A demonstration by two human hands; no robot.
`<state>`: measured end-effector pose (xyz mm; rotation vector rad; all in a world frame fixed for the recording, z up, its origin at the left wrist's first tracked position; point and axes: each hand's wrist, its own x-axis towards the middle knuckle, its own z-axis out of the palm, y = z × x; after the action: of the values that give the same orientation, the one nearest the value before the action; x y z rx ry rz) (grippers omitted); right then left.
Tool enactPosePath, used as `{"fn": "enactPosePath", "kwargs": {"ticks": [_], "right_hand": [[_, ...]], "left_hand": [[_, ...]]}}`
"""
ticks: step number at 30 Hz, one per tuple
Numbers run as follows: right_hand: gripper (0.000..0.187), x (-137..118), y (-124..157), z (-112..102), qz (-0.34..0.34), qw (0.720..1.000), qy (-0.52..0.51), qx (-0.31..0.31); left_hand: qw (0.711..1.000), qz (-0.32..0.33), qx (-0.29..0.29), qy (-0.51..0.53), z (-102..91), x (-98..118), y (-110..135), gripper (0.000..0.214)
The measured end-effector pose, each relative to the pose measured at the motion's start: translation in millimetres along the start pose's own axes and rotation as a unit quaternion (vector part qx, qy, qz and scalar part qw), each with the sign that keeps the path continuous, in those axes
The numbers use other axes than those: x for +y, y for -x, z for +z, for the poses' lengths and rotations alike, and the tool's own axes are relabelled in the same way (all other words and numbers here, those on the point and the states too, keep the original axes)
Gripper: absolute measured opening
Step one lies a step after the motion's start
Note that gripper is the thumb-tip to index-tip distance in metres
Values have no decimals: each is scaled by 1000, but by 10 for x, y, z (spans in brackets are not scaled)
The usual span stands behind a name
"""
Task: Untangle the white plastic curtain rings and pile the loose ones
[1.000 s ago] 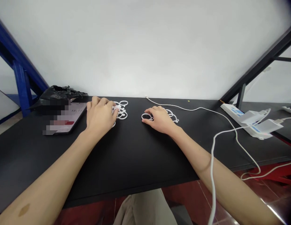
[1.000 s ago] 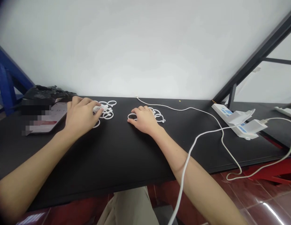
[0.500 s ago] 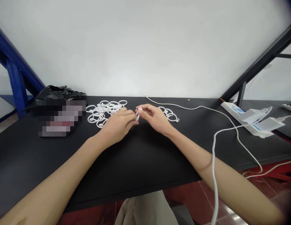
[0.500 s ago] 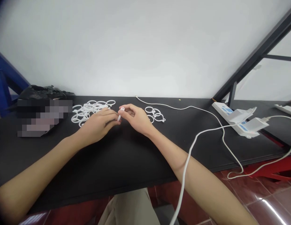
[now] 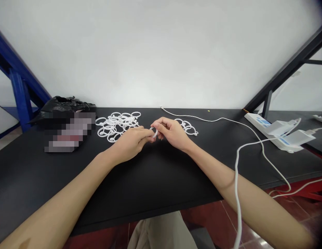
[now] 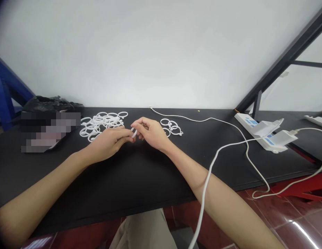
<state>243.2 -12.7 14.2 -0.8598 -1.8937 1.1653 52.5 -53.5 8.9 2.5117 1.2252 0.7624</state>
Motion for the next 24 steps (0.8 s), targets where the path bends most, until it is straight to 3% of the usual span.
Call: {"fn": "enactPosePath", "kwargs": {"ticks": [8,13,17,20,22,24], "right_hand": [[21,-19,19,41,-31,998,54,28],[27,-33,2,-32,-34,986,149,66],[35,-53,-7,-243,10,920,367,134],[36,-46,12,-376,93,858,483,149],[36,-20,29,-408,136,837,514,132],[39,14,40,-395,146,838,516,105]], "left_hand": [[1000,-12,5,-20,75,-18,16,26],[994,-30,83,-68,25,-5,1,21],[962,-107,153,-199,-61,-99,9,27],[927,-180,145,-296,-104,-212,52,33],[916,-203,132,-319,-116,-262,78,36],[918,-207,135,-311,-121,-268,87,36]]}}
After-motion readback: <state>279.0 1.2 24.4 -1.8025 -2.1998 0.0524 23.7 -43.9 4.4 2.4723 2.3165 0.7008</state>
